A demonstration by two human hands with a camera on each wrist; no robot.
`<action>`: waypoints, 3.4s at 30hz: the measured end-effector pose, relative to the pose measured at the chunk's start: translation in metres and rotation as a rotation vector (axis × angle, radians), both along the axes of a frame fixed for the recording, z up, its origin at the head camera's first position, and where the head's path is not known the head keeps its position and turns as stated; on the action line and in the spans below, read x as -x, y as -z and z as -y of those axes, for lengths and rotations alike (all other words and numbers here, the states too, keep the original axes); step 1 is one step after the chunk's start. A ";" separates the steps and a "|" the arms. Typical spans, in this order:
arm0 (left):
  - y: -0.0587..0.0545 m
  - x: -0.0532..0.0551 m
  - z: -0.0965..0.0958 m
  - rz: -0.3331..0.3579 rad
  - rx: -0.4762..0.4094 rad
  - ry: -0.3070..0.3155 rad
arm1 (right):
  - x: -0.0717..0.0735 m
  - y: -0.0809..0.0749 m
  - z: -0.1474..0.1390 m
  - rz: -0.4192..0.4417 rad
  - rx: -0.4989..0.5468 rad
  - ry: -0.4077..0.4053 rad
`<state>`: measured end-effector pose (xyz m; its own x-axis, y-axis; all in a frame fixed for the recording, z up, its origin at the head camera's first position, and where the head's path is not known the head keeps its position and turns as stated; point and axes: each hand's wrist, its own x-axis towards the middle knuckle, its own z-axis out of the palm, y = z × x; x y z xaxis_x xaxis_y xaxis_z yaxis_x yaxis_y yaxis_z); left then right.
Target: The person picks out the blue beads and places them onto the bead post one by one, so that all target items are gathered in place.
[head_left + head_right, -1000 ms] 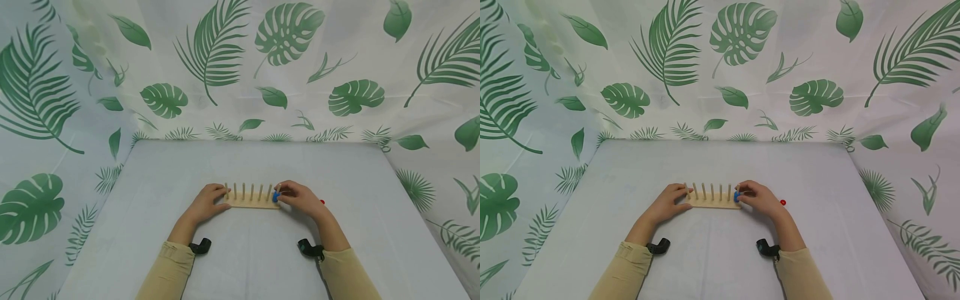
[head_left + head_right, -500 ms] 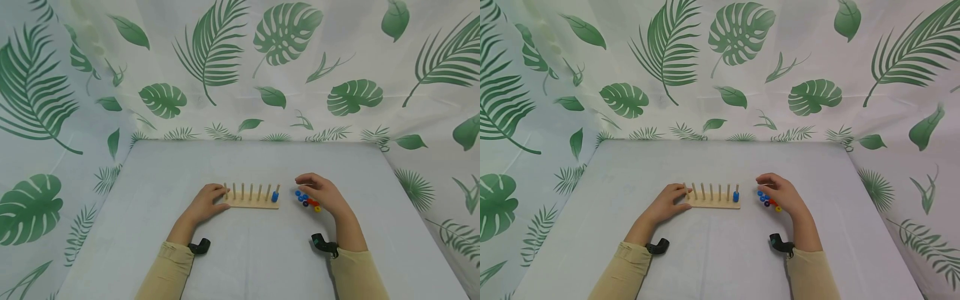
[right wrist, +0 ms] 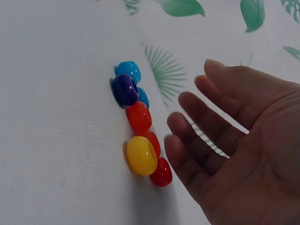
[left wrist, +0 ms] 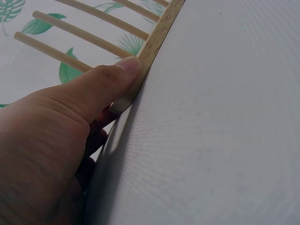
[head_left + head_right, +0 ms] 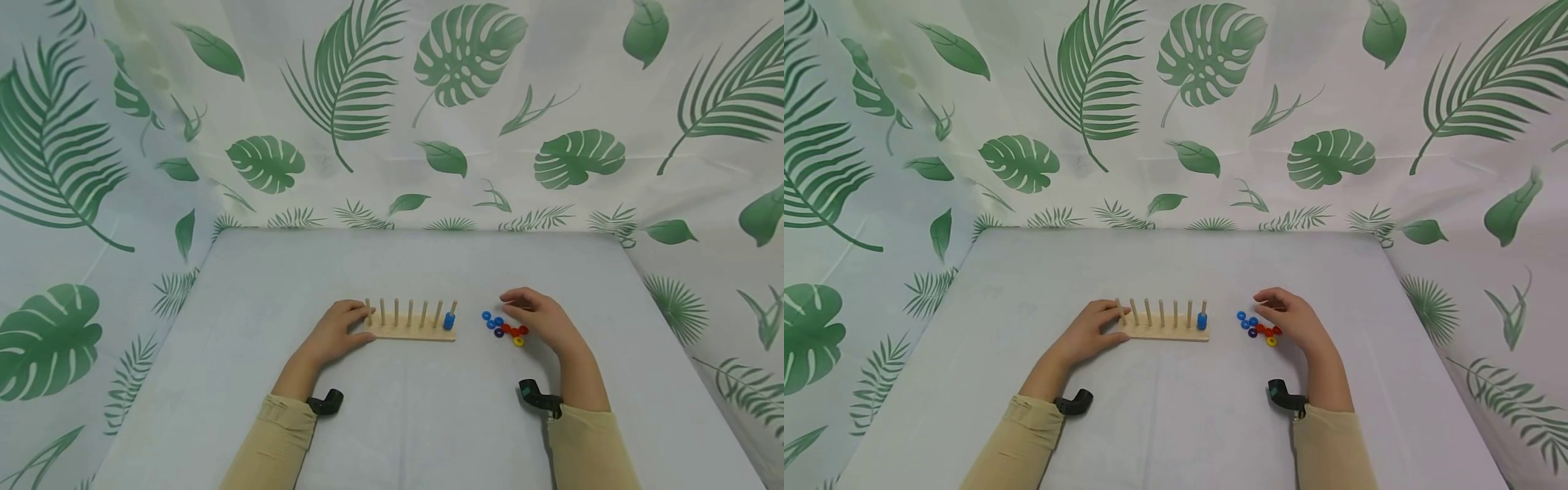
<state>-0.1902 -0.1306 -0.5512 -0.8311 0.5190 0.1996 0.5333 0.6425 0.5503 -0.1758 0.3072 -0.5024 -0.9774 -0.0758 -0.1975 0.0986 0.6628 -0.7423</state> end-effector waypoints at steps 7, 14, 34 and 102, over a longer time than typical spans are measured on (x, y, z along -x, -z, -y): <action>0.002 0.002 0.001 -0.024 0.009 0.010 | 0.003 0.009 -0.001 0.054 -0.066 -0.008; -0.001 0.001 0.000 -0.003 0.016 0.009 | 0.003 0.015 -0.003 0.030 -0.120 -0.018; -0.001 0.002 -0.001 0.017 0.028 0.003 | 0.005 0.016 0.000 0.023 -0.137 -0.011; 0.001 0.004 0.001 0.010 0.042 0.012 | 0.004 0.013 0.002 0.001 -0.159 0.021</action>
<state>-0.1944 -0.1312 -0.5526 -0.8267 0.5365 0.1696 0.5359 0.6586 0.5283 -0.1797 0.3053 -0.5155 -0.9783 -0.0230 -0.2060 0.1141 0.7700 -0.6277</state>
